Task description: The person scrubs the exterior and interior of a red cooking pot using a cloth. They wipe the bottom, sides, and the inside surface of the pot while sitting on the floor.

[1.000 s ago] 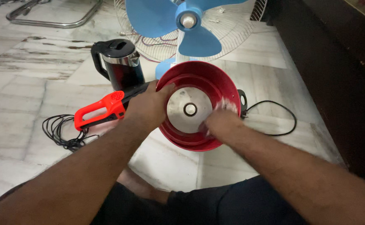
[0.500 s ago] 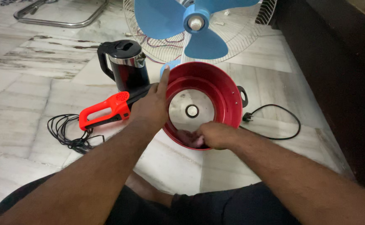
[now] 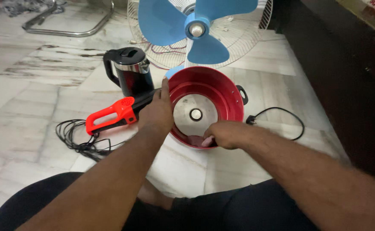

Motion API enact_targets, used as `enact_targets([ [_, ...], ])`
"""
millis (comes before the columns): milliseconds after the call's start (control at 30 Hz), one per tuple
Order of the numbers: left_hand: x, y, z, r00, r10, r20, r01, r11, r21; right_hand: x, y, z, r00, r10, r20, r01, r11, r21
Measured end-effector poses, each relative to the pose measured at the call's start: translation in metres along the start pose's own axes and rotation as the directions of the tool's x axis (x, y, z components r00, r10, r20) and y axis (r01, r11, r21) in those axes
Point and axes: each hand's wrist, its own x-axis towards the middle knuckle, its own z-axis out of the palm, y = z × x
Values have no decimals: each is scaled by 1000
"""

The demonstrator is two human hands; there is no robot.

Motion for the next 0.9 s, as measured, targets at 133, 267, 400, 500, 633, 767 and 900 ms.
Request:
enact_targets([
  [133, -8, 9, 2, 999, -45, 13, 45, 998, -31, -11, 7, -10, 998, -46, 34, 47, 998, -32],
  [267, -12, 29, 0, 999, -50, -7, 49, 997, -53, -10, 31, 5, 994, -109, -21, 110, 992, 57],
  [400, -14, 46, 2, 1000, -18, -17, 19, 999, 50, 1, 55, 25, 993, -117, -16, 118, 987, 112],
  [500, -12, 56, 9, 999, 36, -22, -33, 993, 117, 3, 64, 32, 985, -175, 0, 175, 984, 39],
  [633, -4, 69, 5, 998, 67, -21, -62, 982, 176, -19, 61, 18, 991, -131, -37, 136, 977, 166],
  [767, 4, 80, 5, 989, 136, -50, -123, 972, 200, -31, 68, 4, 986, -90, -140, 134, 926, 353],
  [900, 9, 66, 5, 981, 196, -10, -188, 955, 228, -27, 77, 9, 972, -156, -174, 214, 893, 395],
])
